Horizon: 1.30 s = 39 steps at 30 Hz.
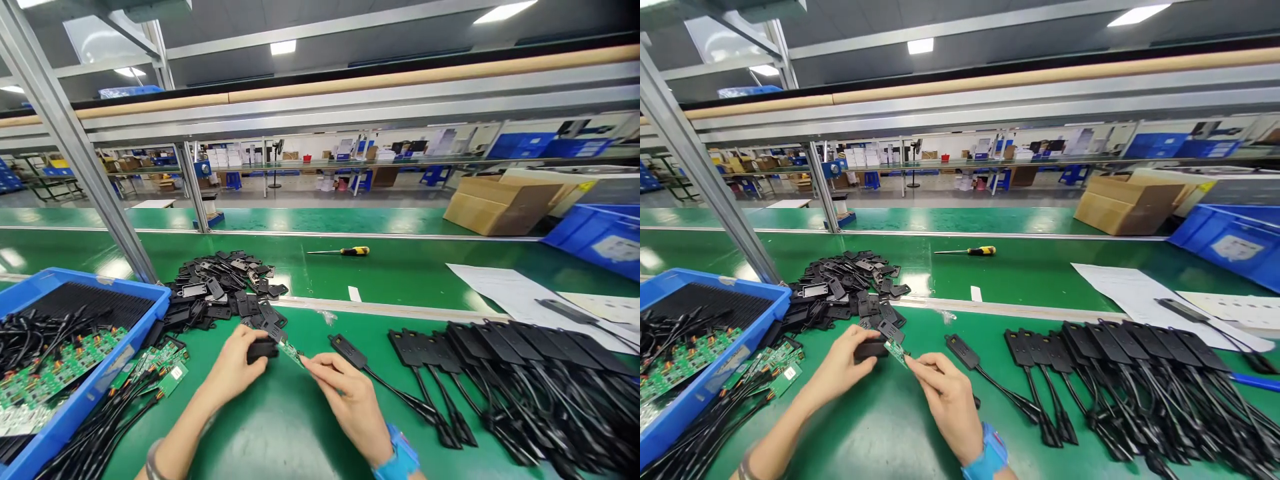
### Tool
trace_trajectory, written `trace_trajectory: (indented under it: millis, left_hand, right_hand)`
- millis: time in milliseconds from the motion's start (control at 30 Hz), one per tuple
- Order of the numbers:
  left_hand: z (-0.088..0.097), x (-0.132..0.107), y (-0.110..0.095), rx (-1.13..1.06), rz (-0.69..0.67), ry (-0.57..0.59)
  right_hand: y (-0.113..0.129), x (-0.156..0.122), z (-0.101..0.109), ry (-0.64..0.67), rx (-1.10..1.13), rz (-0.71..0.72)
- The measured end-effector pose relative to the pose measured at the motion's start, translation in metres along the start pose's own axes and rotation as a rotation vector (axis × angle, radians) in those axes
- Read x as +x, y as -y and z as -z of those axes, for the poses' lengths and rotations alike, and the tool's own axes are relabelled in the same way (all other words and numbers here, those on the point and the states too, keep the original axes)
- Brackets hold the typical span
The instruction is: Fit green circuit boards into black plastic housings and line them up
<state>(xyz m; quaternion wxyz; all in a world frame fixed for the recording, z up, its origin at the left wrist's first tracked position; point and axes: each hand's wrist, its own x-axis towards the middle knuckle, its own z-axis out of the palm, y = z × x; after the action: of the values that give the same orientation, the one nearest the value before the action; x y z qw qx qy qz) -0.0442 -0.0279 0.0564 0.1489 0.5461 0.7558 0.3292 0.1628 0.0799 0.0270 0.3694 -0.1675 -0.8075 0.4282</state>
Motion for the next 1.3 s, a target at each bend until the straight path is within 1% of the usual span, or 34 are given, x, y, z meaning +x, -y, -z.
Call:
trace_trajectory:
  millis: [67, 167, 200, 233, 300, 400, 500, 700, 833, 900, 967, 1067, 1133, 1300]
  left_hand:
    - [-0.017, -0.001, -0.007, -0.336, 0.028, 0.005]
    - [-0.042, -0.004, -0.007, -0.902, 0.162, 0.034]
    - [-0.048, -0.005, -0.005, -1.052, 0.204, 0.03]
    - [-0.053, -0.007, -0.003, -1.168, 0.244, 0.018]
    - [-0.058, -0.01, -0.001, -1.321, 0.32, 0.001]
    - [-0.06, -0.015, -0.001, -1.462, 0.381, 0.043]
    - [-0.06, -0.017, -0.005, -1.517, 0.395, 0.076]
    - [-0.062, -0.02, -0.01, -1.562, 0.363, 0.078]
    - [-0.064, -0.021, -0.013, -1.59, 0.35, 0.107]
    - [-0.065, -0.021, -0.014, -1.594, 0.35, 0.104]
    - [-0.069, -0.02, -0.015, -1.573, 0.373, 0.071]
    - [-0.077, -0.02, -0.017, -1.478, 0.441, -0.038]
    - [-0.082, -0.02, -0.018, -1.416, 0.466, -0.087]
    - [-0.084, -0.02, -0.017, -1.405, 0.453, -0.103]
  right_hand:
    - [0.001, -0.001, 0.0, 0.005, -0.108, 0.065]
    - [0.001, -0.003, -0.001, 0.048, -0.165, 0.083]
    - [0.001, -0.003, -0.002, 0.064, -0.163, 0.075]
    - [0.001, -0.003, -0.003, 0.072, -0.156, 0.064]
    - [0.0, -0.004, -0.004, 0.07, -0.144, 0.041]
    - [0.001, -0.004, -0.005, 0.077, -0.139, 0.026]
    - [0.003, -0.005, -0.006, 0.092, -0.134, 0.025]
    - [0.007, -0.005, -0.009, 0.115, -0.115, 0.0]
    - [0.005, -0.004, -0.01, 0.147, -0.124, -0.014]
    - [0.003, -0.004, -0.01, 0.153, -0.134, -0.016]
    - [0.001, -0.005, -0.013, 0.155, -0.16, -0.016]
    - [-0.002, -0.009, -0.018, 0.168, -0.216, -0.004]
    - [-0.003, -0.012, -0.021, 0.17, -0.231, 0.004]
    - [-0.002, -0.013, -0.022, 0.155, -0.153, -0.057]
